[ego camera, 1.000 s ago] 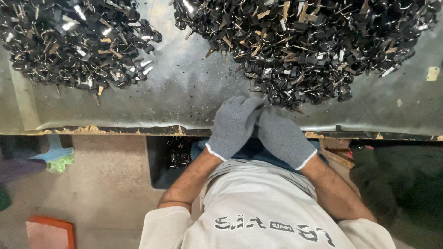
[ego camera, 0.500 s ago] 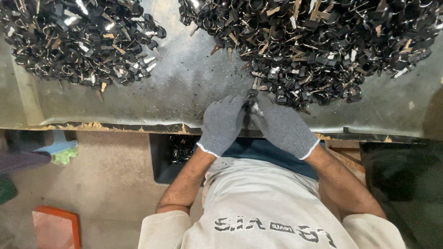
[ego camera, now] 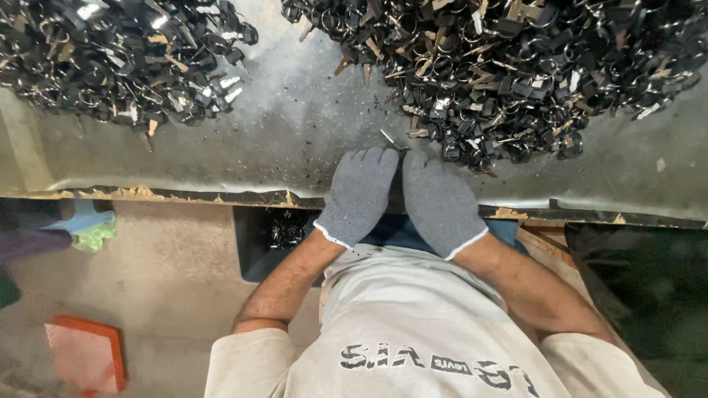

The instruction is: The person wearing gray gloves picks small black metal parts one at a time from a large pile on the workbench, turns each part over in their hands, and drops selected parts into a bin below the bench, repeating this sorting cycle throughout the episode.

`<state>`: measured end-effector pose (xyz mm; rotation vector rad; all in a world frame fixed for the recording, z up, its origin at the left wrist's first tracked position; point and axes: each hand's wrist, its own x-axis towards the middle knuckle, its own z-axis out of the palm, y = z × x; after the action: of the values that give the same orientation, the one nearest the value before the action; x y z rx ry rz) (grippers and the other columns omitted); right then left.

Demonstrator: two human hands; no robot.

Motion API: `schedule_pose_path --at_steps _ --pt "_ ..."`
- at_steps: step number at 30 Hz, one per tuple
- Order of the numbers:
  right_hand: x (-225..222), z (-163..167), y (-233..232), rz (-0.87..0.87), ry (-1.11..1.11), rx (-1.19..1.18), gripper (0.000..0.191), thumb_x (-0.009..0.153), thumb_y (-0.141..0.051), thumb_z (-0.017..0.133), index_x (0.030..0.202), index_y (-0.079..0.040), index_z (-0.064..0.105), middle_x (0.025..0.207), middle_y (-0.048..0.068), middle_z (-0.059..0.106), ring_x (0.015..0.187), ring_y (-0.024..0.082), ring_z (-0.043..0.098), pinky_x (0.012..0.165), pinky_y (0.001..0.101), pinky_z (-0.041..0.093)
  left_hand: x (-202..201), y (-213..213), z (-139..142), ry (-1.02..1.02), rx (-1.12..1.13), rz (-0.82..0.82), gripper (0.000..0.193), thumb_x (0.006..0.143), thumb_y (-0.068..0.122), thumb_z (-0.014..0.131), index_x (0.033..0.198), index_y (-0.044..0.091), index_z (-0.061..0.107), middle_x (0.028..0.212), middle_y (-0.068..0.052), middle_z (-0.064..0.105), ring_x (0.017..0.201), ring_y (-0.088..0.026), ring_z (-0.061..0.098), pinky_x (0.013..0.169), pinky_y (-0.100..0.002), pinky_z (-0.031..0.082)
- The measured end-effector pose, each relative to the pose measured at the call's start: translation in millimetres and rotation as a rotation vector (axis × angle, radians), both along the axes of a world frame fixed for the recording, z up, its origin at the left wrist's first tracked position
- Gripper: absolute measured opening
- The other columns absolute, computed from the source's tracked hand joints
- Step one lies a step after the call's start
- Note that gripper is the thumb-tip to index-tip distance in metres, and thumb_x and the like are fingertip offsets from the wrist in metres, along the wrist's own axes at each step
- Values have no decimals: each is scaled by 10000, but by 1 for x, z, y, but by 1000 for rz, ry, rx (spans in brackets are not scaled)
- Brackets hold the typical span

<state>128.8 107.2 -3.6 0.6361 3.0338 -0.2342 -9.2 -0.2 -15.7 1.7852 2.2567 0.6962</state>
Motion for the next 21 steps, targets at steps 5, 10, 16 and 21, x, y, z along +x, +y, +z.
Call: schedule_pose_path --at_steps 5,10,16,21 --pt "11 3 29 56 -65 -276 541 1022 -279 607 1352 125 466 753 207 706 592 347 704 510 447 555 -5 0 9 -268 -97 173 367 879 135 685 1233 81 603 914 -116 666 840 -336 652 738 -469 480" --pt "5 8 14 -84 8 -283 307 1014 -230 610 1172 26 548 769 209 705 643 370 706 519 467 545 3 -5 1 -121 28 143 179 895 127 683 1064 105 628 945 -114 652 842 -337 630 761 -460 485" --pt "-6 18 25 95 1 -164 282 1008 -200 586 1179 24 582 804 186 705 609 318 711 495 417 555 2 -4 -5 -49 -2 87 165 896 99 662 1057 88 632 931 -122 629 857 -329 635 785 -455 492" --pt "-9 22 23 -27 -162 -188 449 1029 -188 582 1377 87 510 792 197 705 617 310 725 468 406 567 3 -3 2 -72 35 115 184 910 105 675 1089 84 639 938 -125 643 841 -324 641 757 -453 488"
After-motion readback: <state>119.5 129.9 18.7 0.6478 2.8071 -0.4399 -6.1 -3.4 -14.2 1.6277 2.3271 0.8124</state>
